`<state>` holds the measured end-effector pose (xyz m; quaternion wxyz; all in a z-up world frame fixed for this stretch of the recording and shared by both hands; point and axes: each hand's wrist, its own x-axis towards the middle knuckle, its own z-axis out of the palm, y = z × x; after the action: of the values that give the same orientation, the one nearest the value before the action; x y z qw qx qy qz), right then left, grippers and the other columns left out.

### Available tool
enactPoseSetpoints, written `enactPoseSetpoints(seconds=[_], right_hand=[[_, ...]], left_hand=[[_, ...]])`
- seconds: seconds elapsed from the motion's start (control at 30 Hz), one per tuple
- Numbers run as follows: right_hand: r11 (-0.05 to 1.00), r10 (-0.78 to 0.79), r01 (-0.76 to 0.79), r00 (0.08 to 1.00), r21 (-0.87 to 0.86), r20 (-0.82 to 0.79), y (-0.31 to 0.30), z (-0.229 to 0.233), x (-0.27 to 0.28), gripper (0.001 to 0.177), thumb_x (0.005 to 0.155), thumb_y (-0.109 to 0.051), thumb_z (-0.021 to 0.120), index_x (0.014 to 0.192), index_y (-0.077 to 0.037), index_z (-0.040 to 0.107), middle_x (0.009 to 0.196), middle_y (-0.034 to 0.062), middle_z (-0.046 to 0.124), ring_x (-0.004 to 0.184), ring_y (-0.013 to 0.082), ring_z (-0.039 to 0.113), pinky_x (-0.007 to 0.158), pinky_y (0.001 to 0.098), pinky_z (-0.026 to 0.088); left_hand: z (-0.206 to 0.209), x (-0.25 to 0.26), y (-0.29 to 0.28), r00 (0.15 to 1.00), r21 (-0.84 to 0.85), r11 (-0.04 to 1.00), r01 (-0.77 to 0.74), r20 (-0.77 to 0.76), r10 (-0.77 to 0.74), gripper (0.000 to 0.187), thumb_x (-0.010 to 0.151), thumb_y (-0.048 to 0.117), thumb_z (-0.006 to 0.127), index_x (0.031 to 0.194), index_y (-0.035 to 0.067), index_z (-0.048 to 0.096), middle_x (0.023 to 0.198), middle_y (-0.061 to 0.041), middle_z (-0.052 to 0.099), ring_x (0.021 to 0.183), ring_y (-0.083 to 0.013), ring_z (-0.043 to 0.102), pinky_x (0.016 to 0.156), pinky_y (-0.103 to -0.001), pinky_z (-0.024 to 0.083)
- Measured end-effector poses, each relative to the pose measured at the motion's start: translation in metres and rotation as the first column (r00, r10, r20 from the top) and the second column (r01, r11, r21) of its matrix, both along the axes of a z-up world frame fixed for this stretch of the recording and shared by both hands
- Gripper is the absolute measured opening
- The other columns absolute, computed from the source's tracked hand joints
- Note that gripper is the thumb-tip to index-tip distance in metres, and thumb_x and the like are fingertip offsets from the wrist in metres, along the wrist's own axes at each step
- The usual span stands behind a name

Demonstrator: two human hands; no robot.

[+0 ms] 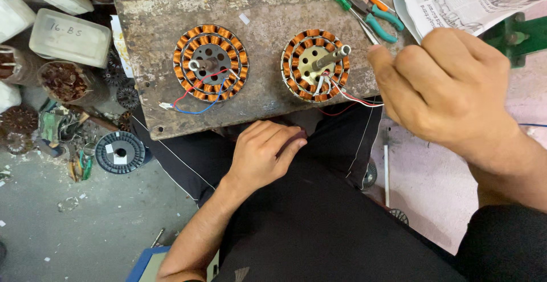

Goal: The person uses a soldering iron and pliers to solder wires to two circular copper-wound stator components on a workbench. They then strip and twist additional wires and connect them to the stator terminals.

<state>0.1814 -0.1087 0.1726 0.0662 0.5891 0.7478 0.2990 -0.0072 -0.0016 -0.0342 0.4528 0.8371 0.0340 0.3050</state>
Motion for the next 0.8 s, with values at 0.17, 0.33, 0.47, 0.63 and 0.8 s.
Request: enactPoseSetpoints(seconds=[0.17,0.33,0.47,0.63,0.8], right_hand=[[0.994,0.051,-0.049,0.999,-0.102,0.014,0.015,-0.007,0.013,0.014,0.076,-0.007,0.079,0.089,-0.005,0.075,0.075,-0.0002,0.051,0.072,0.0156,0.053,0.061,0.0276,0.046],[0.986,0.02,-0.042,0.991,-0.16,-0.136,0.023,-0.01,0.022,0.021,0.066,-0.01,0.074,0.086,-0.005,0.074,0.078,0.0008,0.056,0.075,0.0194,0.057,0.064,0.0317,0.051],[0.966,-0.037,-0.016,0.98,-0.258,-0.197,0.027,-0.009,0.03,0.026,0.069,-0.007,0.075,0.095,-0.005,0.077,0.081,0.0007,0.057,0.08,0.0201,0.058,0.065,0.0314,0.05],[0.967,-0.078,-0.006,0.945,-0.255,-0.317,0.02,-0.01,0.034,0.019,0.078,-0.001,0.076,0.097,0.001,0.073,0.089,0.0085,0.056,0.089,0.0254,0.058,0.075,0.034,0.052],[0.984,-0.027,-0.037,0.937,-0.175,-0.347,0.014,-0.022,0.042,0.019,0.084,-0.002,0.08,0.101,-0.006,0.074,0.093,0.0056,0.058,0.095,0.0246,0.057,0.084,0.0368,0.048]], left_hand=[[-0.001,0.0,0.0,1.0,0.012,1.0,0.011,0.001,-0.011,0.019,0.091,0.02,0.079,0.099,0.004,0.073,0.093,-0.006,0.074,0.083,-0.0245,0.07,0.076,-0.037,0.054],[-0.002,-0.002,0.0,1.0,0.018,1.0,0.017,0.006,-0.017,0.021,0.09,0.021,0.08,0.1,0.004,0.073,0.09,-0.006,0.073,0.082,-0.0246,0.069,0.076,-0.037,0.053],[0.006,0.002,0.001,0.999,0.013,0.999,0.029,0.019,-0.029,0.02,0.09,0.02,0.08,0.1,0.004,0.073,0.089,-0.006,0.072,0.082,-0.0245,0.069,0.075,-0.036,0.054],[0.03,0.014,0.013,0.993,-0.039,0.999,-0.017,0.116,0.022,0.021,0.092,0.011,0.081,0.109,0.002,0.072,0.096,-0.008,0.073,0.084,-0.0233,0.071,0.076,-0.035,0.055],[0.064,0.047,0.03,0.978,-0.218,0.975,0.041,0.208,0.005,0.047,0.098,0.003,0.076,0.14,0.005,0.055,0.12,-0.009,0.072,0.084,-0.0137,0.07,0.074,-0.025,0.057]])
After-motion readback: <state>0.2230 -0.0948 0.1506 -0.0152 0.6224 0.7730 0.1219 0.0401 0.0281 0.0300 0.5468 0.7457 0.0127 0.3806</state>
